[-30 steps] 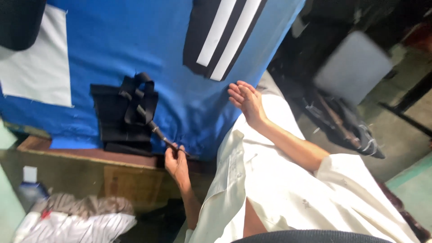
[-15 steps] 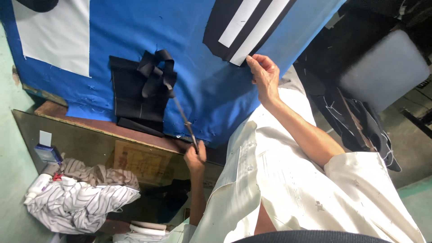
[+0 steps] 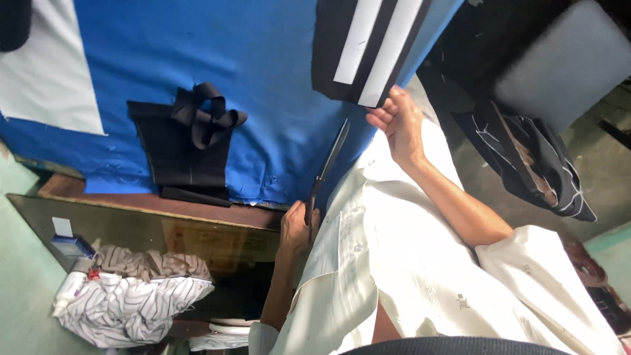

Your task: The person irons a black fabric piece with white stripes on a blue-covered ironing board. They use a steam iron and a wooden block to press the fabric, then trim the edges with scissors.

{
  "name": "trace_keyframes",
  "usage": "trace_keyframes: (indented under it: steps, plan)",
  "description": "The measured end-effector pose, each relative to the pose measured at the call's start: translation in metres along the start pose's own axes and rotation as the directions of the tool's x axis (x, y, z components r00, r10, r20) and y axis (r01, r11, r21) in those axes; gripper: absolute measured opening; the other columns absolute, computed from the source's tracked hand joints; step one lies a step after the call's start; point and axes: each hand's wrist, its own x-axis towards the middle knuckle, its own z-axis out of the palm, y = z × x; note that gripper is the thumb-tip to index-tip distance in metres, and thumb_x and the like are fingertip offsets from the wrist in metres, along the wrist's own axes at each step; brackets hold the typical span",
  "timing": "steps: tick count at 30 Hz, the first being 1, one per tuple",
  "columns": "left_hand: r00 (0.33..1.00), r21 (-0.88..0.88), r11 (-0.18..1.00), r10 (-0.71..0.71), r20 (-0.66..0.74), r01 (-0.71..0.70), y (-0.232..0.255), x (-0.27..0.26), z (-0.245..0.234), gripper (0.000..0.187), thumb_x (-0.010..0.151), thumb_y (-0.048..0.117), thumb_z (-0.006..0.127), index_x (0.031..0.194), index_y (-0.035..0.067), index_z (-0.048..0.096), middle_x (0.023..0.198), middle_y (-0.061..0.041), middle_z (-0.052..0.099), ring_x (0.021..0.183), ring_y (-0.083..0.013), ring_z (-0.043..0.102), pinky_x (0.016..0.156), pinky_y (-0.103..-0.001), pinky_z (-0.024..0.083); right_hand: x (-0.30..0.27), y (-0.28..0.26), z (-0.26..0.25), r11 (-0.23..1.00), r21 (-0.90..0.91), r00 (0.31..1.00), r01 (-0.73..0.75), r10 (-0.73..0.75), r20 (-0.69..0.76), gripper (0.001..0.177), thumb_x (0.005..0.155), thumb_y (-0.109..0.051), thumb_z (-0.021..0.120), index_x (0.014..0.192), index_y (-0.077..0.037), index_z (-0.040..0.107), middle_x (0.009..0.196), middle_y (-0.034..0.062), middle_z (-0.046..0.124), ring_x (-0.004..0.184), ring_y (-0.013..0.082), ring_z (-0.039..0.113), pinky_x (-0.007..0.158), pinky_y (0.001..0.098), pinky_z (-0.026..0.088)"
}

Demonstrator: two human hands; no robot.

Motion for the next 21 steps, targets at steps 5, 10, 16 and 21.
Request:
trace_keyframes:
  steps: [5,10,16,21]
  plan:
    - [0.997,-0.059,0.998,0.029,0.077,-0.025,0.012,0.028,0.003,0.029,0.094,0.024,0.066,0.073,0.005,0.057,0.071,-0.018,0.057,0.074,-0.0464,0.064,0.06,-0.051,0.053,0.017,0.02,-0.015,0.986,-0.152,0.991,-0.07,0.087,0.105,0.02,0.099,-0.027,0.071,0.105,-0.008,0.068,0.099,0.0177,0.078,0.095,0.0233,0.079,0.083,0.0352,0.067]
    - [0.998,-0.138,0.99,-0.003,0.064,0.012,0.014,0.048,0.026,0.031,0.094,0.025,0.066,0.071,0.005,0.057,0.069,-0.017,0.056,0.069,-0.0437,0.064,0.059,-0.048,0.051,0.014,0.015,-0.013,0.965,-0.263,0.991,0.002,0.034,0.13,0.02,0.095,-0.025,0.079,0.103,-0.008,0.071,0.097,0.0159,0.078,0.092,0.0194,0.079,0.08,0.0313,0.067]
    - [0.997,-0.173,0.985,0.001,0.072,0.012,0.02,0.059,0.03,0.031,0.095,0.021,0.065,0.07,0.004,0.057,0.067,-0.018,0.057,0.067,-0.0425,0.065,0.058,-0.045,0.052,0.008,0.007,-0.001,0.967,-0.256,0.992,-0.008,0.039,0.117,0.018,0.094,-0.022,0.079,0.102,-0.008,0.07,0.096,0.0131,0.079,0.089,0.017,0.079,0.079,0.0286,0.067]
    - [0.995,-0.22,0.974,-0.034,0.094,0.054,0.024,0.06,0.027,0.03,0.096,0.02,0.064,0.071,0.004,0.059,0.068,-0.018,0.058,0.067,-0.042,0.065,0.059,-0.045,0.052,0.007,0.004,-0.001,0.963,-0.27,0.991,-0.01,0.045,0.123,0.018,0.095,-0.022,0.078,0.101,-0.007,0.069,0.095,0.0128,0.079,0.089,0.0166,0.079,0.079,0.0275,0.066]
